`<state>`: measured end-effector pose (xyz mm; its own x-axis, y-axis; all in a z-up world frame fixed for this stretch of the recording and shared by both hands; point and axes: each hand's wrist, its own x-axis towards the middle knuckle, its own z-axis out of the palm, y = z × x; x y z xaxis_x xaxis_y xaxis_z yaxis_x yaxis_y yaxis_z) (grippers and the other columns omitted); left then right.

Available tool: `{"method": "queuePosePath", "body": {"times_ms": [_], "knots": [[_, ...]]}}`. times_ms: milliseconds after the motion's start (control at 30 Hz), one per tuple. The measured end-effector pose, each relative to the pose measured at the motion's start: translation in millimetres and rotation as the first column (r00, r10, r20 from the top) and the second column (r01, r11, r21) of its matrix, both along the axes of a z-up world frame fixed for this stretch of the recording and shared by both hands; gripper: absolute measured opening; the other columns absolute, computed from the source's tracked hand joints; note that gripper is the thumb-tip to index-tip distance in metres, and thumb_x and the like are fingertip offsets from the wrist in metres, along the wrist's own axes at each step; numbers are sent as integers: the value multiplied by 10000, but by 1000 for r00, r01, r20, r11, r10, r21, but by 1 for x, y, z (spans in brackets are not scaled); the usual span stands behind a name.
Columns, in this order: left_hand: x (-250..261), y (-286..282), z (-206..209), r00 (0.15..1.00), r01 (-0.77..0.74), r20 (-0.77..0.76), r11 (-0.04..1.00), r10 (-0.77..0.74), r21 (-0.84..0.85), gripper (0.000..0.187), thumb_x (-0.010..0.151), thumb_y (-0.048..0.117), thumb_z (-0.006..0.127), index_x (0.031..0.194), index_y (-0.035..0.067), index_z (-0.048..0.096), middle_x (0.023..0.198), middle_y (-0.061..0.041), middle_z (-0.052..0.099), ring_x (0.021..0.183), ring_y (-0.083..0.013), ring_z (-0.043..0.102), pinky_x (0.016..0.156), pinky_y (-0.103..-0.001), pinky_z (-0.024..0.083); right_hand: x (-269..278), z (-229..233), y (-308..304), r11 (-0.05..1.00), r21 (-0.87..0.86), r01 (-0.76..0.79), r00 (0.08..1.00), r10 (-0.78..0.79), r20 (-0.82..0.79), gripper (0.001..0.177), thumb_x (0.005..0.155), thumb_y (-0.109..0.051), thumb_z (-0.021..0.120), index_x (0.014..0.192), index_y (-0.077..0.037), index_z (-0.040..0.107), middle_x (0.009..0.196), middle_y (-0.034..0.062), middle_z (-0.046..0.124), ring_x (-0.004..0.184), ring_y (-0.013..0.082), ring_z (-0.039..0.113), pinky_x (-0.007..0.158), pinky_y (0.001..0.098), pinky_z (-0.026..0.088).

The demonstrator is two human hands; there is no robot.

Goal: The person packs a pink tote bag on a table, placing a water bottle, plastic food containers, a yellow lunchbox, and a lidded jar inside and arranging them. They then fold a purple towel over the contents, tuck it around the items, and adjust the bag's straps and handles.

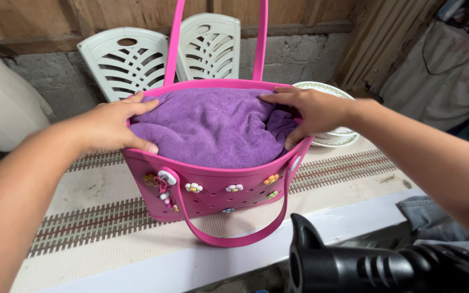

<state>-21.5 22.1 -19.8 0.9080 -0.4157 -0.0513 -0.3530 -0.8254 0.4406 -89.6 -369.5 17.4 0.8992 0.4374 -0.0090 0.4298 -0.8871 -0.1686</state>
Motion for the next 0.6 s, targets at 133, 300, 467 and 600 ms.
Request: {"method": "queuePosePath", "body": {"times_ms": [133, 300, 467, 600], "knots": [[-50, 17, -21, 938, -18, 331, 970, 100, -242, 495, 883, 395, 700, 1347, 220, 703, 1533, -6, 602, 1431, -236, 577, 1193, -392, 464, -20, -27, -24, 975, 216, -50, 972, -2, 235, 678, 791, -302, 852, 1406, -166, 601, 1424, 104, 627, 1276, 246, 645, 1098, 369, 517], [-101, 19, -35, 739, 195, 662, 980, -123, -36, 381, 854, 252, 698, 1225, 165, 716, 1370, -27, 659, 1415, -250, 507, 1238, -562, 305, -48, -52, -33, 949, 270, -162, 913, 40, 406, 316, 946, -90, 653, 1261, -89, 632, 1249, 112, 679, 1140, 271, 675, 989, 394, 550], [-123, 5, -43, 647, 130, 730, 976, -219, 177, 795, 596, 284, 795, 1360, 165, 608, 1476, -53, 517, 1467, -306, 346, 1156, -686, 147, -63, -63, -26, 928, 204, -311, 714, 87, 694, 369, 828, -92, 710, 1145, -20, 535, 1155, 158, 537, 1140, 323, 538, 1017, 453, 431], [-126, -12, -42, 668, 130, 715, 979, -204, 158, 808, 569, 324, 895, 1294, 148, 585, 1318, -44, 532, 1345, -275, 420, 1187, -660, 133, -75, -67, -25, 947, 226, -227, 756, 25, 654, 610, 708, -203, 810, 1209, -29, 510, 1172, 159, 469, 1159, 330, 490, 1011, 460, 411]]}}
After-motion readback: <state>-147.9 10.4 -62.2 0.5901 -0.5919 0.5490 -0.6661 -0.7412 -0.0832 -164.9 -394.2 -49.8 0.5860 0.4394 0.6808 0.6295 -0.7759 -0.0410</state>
